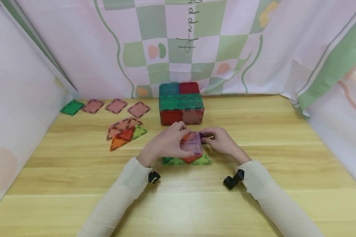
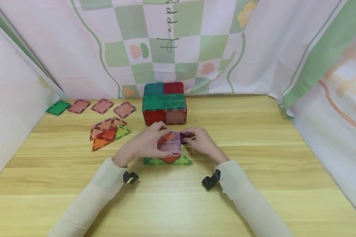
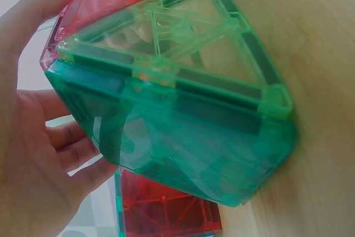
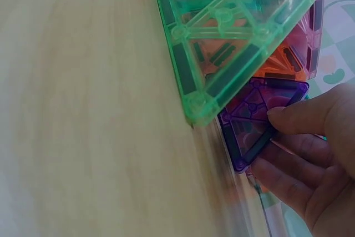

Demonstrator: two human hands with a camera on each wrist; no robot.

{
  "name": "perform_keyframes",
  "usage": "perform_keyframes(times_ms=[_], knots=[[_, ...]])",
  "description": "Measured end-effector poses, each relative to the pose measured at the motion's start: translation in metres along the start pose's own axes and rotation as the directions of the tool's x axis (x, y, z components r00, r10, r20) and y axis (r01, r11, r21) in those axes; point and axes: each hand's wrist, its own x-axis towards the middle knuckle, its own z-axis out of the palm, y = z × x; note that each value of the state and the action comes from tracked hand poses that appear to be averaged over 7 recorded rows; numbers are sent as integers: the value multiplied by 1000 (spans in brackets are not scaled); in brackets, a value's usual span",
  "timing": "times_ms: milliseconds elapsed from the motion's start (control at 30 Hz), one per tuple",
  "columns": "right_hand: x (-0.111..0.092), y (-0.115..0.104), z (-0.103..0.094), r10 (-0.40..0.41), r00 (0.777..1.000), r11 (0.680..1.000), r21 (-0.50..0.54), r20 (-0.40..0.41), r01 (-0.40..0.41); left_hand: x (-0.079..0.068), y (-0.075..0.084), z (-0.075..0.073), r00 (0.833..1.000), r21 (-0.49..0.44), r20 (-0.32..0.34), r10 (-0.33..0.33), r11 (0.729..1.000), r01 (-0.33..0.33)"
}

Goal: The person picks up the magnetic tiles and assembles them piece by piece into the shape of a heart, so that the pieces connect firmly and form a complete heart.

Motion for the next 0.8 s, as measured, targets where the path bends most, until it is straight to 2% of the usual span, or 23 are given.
perform_keyframes(times_ms=[400,800], knots=[[1,3,1,-8,1000,1000,4,3,8,-7,-3,-2,998,-86,30,-49,995,51],[0,4,0,-5,1000,1000,4,-1,5,-8,-5,-6,998,-103,49,-42,994,47]])
